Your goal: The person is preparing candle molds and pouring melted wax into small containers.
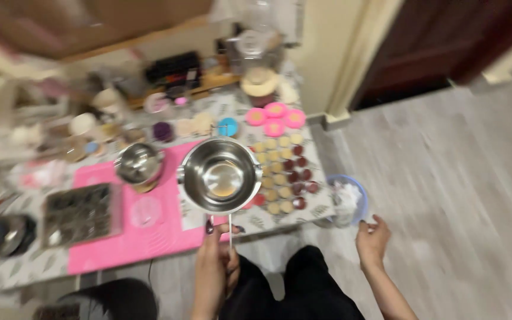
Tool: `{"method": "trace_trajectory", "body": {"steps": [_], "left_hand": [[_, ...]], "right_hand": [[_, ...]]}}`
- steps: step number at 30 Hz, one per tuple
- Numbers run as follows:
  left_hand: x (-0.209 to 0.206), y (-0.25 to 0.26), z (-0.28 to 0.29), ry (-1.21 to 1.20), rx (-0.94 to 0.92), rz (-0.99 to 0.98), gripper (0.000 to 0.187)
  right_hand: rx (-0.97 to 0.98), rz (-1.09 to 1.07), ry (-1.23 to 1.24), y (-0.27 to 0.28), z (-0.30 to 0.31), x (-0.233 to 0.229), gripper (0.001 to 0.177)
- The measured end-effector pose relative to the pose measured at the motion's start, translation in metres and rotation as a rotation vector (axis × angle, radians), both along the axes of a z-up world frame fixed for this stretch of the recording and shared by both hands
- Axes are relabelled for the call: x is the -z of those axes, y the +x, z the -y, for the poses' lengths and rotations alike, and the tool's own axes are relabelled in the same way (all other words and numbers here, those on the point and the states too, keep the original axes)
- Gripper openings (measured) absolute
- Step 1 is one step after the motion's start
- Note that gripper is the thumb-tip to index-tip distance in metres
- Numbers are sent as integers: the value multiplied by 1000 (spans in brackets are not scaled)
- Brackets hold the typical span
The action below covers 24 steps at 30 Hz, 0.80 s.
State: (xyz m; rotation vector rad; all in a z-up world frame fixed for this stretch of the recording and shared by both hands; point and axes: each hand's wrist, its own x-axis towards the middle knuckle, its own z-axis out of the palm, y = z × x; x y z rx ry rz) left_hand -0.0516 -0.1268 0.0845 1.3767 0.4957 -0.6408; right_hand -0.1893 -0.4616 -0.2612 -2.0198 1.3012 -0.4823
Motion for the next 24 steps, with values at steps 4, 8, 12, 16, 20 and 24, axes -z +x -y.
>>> {"method": "trace_trajectory", "body": {"steps": [4,8,12,16,20,24], "left_hand": [[54,-5,-82,-189,-95,186,27],[72,-1,-177,-81,-216,147,25],[148,-16,-320,-25,-207,213,25],[96,5,-398,116,-311,195,29],[95,33,-451,57,-488,226,25],[78,73,-479,49,-537,194,27]], "right_hand": [[-104,368,105,83,-93,-149,39],[-431,609,88,166,-191,-183,33],[-600,429,134,228,-332,-187,21],[-781,435,233,269,-475,-184,29],[-1166,377,98,308,-560,-200,30],[-1348,266,-15,386,-606,-193,43]]}}
